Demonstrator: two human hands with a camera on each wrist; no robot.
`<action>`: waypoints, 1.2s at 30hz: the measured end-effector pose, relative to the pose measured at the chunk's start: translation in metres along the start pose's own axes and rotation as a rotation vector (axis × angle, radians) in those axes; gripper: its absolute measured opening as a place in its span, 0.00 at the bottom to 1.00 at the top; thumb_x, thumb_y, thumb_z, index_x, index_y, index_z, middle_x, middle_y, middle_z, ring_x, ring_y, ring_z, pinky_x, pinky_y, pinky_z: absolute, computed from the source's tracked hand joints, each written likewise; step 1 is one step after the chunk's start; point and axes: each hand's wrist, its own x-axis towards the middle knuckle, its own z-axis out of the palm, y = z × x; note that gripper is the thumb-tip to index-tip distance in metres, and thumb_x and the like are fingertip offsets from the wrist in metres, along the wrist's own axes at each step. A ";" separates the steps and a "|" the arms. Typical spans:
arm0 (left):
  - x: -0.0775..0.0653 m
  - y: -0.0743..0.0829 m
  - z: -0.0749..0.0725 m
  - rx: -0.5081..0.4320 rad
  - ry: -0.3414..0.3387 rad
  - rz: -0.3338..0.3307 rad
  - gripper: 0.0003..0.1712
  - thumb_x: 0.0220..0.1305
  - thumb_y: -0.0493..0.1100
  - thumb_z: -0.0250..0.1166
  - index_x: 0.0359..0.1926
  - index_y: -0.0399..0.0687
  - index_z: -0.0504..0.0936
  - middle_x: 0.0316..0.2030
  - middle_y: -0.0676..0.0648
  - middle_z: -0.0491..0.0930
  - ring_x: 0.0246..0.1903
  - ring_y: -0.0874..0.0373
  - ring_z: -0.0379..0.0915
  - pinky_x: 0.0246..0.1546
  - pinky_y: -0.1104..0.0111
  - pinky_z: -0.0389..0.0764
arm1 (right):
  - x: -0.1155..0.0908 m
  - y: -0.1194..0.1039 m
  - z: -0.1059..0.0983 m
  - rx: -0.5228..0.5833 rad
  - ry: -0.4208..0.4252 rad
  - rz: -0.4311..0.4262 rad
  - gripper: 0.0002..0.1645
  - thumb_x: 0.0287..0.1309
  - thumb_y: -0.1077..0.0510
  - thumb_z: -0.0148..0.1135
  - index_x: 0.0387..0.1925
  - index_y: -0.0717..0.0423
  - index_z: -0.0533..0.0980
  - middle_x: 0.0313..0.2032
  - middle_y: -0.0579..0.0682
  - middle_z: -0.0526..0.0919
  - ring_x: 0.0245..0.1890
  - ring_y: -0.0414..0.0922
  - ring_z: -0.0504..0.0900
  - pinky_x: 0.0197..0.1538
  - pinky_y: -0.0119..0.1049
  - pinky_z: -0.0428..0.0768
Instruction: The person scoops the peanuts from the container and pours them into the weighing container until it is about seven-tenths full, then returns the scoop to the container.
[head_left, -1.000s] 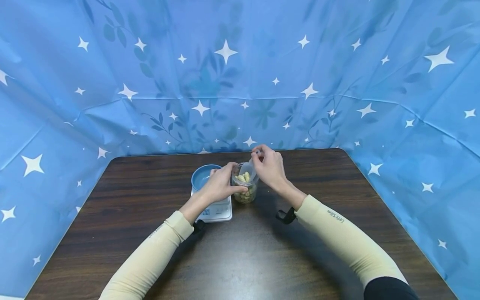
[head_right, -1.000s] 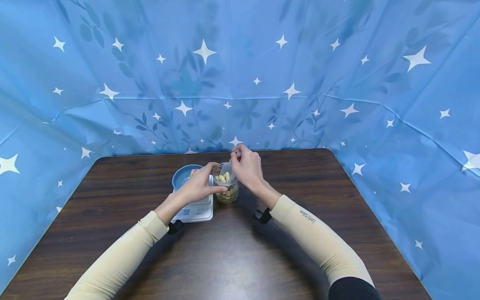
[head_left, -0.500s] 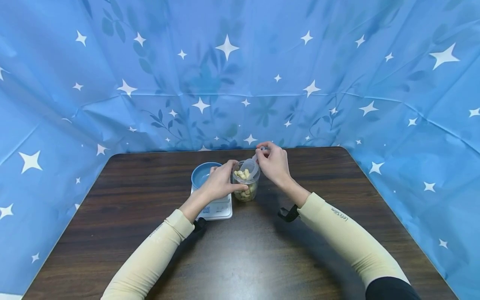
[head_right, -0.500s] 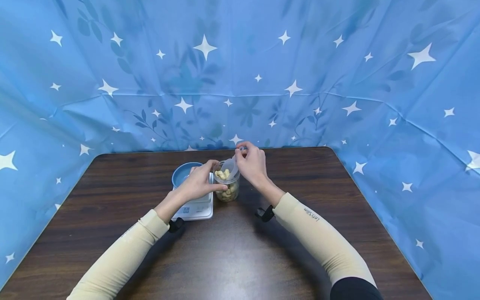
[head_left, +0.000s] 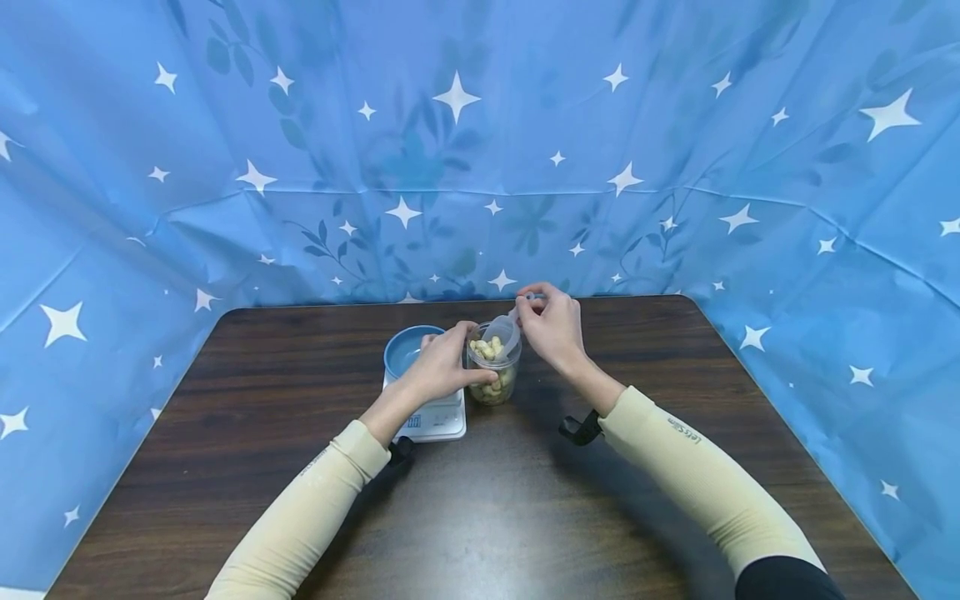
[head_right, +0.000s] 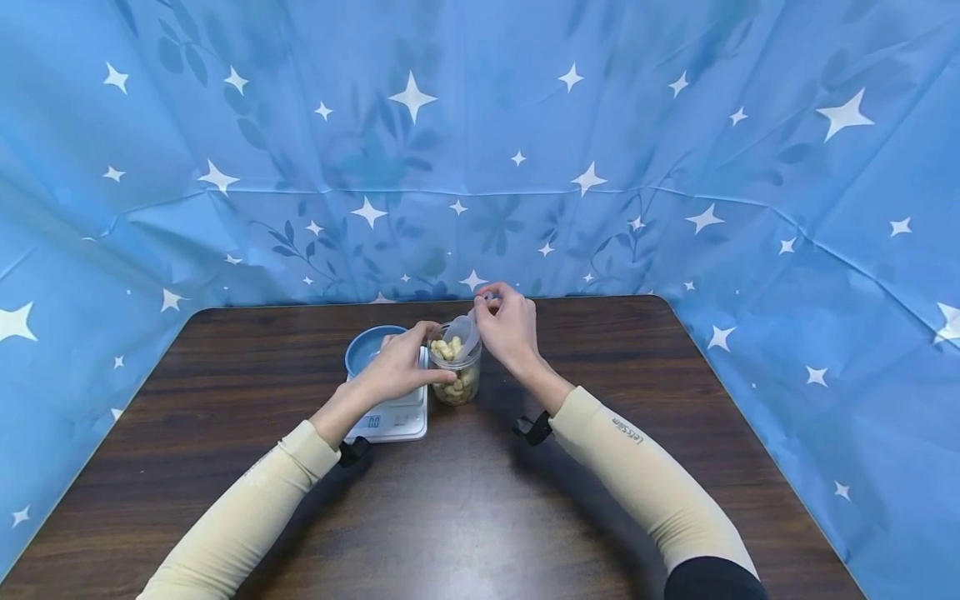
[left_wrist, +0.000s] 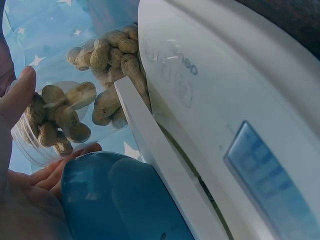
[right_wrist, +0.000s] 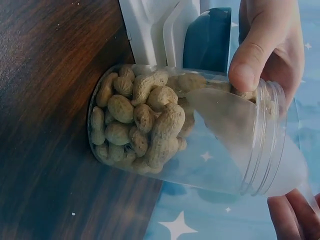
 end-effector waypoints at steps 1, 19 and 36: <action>0.000 0.000 0.000 0.001 0.000 -0.001 0.49 0.58 0.61 0.77 0.70 0.40 0.68 0.64 0.42 0.76 0.62 0.48 0.73 0.63 0.43 0.60 | 0.000 0.000 0.000 0.007 0.005 0.003 0.10 0.73 0.60 0.59 0.45 0.62 0.82 0.24 0.52 0.87 0.22 0.45 0.86 0.23 0.36 0.81; 0.000 0.001 0.000 -0.006 0.001 0.003 0.49 0.58 0.61 0.77 0.70 0.40 0.68 0.61 0.43 0.78 0.59 0.50 0.75 0.61 0.46 0.61 | -0.002 0.004 -0.001 0.086 -0.066 0.065 0.09 0.74 0.60 0.59 0.47 0.62 0.80 0.27 0.53 0.89 0.28 0.52 0.89 0.30 0.36 0.85; 0.000 -0.001 0.000 -0.003 0.006 0.001 0.50 0.58 0.62 0.77 0.71 0.40 0.68 0.64 0.42 0.76 0.61 0.49 0.73 0.60 0.46 0.62 | 0.007 0.002 -0.007 0.152 -0.012 0.101 0.10 0.73 0.61 0.59 0.46 0.64 0.82 0.28 0.55 0.89 0.26 0.49 0.89 0.31 0.40 0.86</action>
